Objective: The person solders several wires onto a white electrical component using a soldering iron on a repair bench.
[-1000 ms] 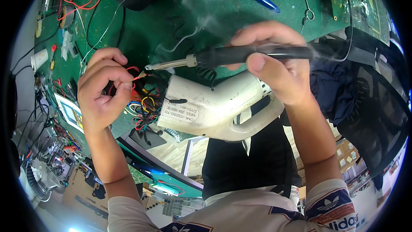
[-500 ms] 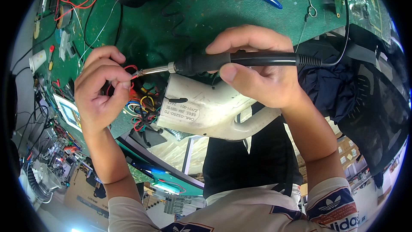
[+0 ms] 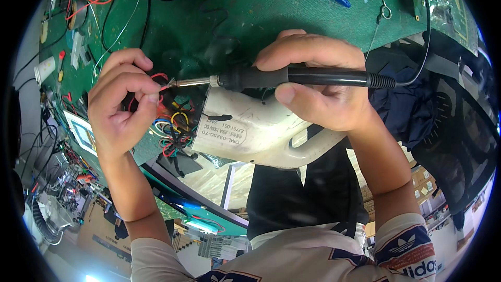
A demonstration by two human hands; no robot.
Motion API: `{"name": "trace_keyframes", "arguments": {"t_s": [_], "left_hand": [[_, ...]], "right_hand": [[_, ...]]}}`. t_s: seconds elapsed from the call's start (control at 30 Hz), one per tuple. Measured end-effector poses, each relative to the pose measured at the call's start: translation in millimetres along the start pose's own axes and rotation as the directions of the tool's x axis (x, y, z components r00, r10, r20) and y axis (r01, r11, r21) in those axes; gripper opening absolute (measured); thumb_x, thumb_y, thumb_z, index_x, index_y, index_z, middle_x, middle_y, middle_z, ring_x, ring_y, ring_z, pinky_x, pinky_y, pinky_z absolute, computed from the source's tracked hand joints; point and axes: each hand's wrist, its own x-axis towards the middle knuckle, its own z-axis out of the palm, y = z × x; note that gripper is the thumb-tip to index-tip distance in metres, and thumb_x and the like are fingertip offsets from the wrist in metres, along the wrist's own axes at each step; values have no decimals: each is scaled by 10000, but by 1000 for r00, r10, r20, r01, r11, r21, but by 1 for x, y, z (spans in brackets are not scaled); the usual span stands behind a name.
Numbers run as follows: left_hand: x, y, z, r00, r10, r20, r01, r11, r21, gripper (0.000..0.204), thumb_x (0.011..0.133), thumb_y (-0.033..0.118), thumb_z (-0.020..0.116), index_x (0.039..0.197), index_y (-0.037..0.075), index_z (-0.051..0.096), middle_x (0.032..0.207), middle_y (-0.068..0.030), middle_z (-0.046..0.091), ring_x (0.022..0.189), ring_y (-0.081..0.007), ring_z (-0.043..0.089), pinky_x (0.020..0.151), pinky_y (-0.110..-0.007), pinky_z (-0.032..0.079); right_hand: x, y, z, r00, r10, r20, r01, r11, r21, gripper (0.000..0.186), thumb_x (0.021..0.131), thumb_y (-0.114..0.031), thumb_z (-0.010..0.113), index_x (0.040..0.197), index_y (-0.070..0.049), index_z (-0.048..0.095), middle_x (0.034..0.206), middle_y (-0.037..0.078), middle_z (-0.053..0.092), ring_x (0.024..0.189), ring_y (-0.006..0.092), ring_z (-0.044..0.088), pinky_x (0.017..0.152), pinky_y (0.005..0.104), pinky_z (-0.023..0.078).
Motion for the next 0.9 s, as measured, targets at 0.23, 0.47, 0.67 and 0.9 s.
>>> {"name": "trace_keyframes", "arguments": {"t_s": [0.23,0.47,0.67,0.9], "left_hand": [[-1,0,-1,1000,-17,21,16,1000,3,142,665,-44,657,785,33,650,644,-40,528,890,-260,608,756,-353,468],[2,0,1,1000,-1,-20,1,1000,20,214,608,-55,662,776,76,677,600,-9,514,841,-244,644,701,-336,495],[1,0,1,1000,-3,-19,3,1000,20,216,608,-57,662,779,75,680,600,-10,519,847,-244,646,703,-335,495],[1,0,1,1000,-6,-21,7,1000,19,218,607,-56,664,780,75,680,596,-12,520,853,-243,648,702,-332,495]], "right_hand": [[4,-1,1,1000,-6,22,6,1000,-6,306,771,-73,748,1028,85,694,966,223,709,843,278,641,765,372,515],[3,0,1,1000,-15,17,16,1000,-11,305,759,-62,748,1024,82,699,963,222,710,825,278,641,757,365,515],[4,0,1,999,-30,30,31,998,-49,316,736,-60,746,1014,85,703,947,221,714,804,283,650,761,375,517],[5,0,1,999,-35,32,37,997,-71,321,726,-72,750,1002,85,703,933,219,716,798,298,666,781,385,518]]}}
